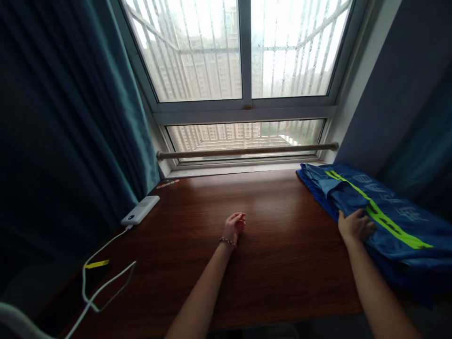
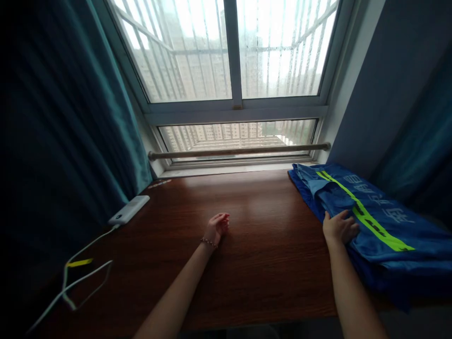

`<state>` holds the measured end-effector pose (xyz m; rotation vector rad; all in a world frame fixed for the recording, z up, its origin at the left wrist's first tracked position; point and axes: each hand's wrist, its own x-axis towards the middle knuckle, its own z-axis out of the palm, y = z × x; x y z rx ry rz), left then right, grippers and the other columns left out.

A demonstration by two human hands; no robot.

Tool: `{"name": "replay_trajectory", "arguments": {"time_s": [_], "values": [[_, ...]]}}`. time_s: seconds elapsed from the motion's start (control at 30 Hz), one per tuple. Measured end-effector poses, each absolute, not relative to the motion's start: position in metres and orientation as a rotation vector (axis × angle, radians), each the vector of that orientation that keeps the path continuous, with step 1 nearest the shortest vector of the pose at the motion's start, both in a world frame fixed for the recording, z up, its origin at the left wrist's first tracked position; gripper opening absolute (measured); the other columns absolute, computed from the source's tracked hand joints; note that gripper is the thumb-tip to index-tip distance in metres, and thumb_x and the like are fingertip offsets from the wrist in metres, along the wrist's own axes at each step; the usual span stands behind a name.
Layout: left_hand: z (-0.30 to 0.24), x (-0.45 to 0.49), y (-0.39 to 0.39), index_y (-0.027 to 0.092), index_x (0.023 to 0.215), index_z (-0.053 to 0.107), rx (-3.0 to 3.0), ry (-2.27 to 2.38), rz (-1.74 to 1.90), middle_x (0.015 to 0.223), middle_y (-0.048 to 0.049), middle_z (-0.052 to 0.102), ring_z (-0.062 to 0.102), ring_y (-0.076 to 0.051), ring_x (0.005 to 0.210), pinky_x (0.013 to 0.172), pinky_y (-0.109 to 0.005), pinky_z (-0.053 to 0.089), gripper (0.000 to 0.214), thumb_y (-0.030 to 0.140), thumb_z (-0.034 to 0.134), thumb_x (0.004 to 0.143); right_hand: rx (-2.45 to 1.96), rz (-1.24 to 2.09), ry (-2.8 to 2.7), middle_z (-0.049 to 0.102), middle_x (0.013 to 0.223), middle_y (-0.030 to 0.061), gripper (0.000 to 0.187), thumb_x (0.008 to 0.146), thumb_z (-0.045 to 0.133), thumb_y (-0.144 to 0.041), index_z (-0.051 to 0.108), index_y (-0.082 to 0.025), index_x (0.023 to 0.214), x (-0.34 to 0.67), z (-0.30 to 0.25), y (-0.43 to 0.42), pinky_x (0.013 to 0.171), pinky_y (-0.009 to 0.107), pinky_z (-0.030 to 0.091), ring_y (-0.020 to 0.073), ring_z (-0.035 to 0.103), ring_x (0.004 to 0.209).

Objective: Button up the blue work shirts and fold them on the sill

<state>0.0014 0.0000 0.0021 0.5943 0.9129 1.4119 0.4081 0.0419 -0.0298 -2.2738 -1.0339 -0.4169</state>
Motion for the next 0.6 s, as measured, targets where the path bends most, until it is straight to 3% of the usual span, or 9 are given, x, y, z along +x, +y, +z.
{"name": "replay_trajectory", "arguments": {"time_s": [0.1,0.23,0.6], "values": [[0.004,0.003,0.0,0.01,0.072,0.061,0.603,0.929,1.396,0.057,-0.0005,0.058,0.053,-0.007,0.047,0.046,-0.018,0.038,0.026,0.028,0.071,0.055,-2.352,-0.462,-1.004,0.051,0.099,0.0266,0.06,0.077,0.043,-0.052,0.051,-0.002,0.107,0.414,-0.027,0.046,0.074,0.046,0.035,0.0394,0.047,0.096],[0.007,0.003,-0.002,0.011,0.072,0.061,0.615,0.934,1.387,0.057,-0.0002,0.058,0.052,-0.007,0.047,0.045,-0.018,0.037,0.026,0.029,0.071,0.056,-2.431,-0.213,-1.061,0.058,0.089,0.0235,0.058,0.078,0.042,-0.053,0.054,-0.005,0.108,0.42,-0.024,0.047,0.066,0.044,0.04,0.035,0.056,0.083],[0.011,0.002,-0.005,0.011,0.073,0.062,0.636,0.946,1.374,0.059,0.0005,0.057,0.052,-0.006,0.047,0.044,-0.017,0.037,0.027,0.03,0.07,0.056,-2.34,-0.055,-1.076,0.063,0.09,0.0194,0.043,0.077,0.045,-0.049,0.065,-0.022,0.104,0.416,-0.02,0.042,0.06,0.04,0.041,0.0356,0.058,0.082]]}}
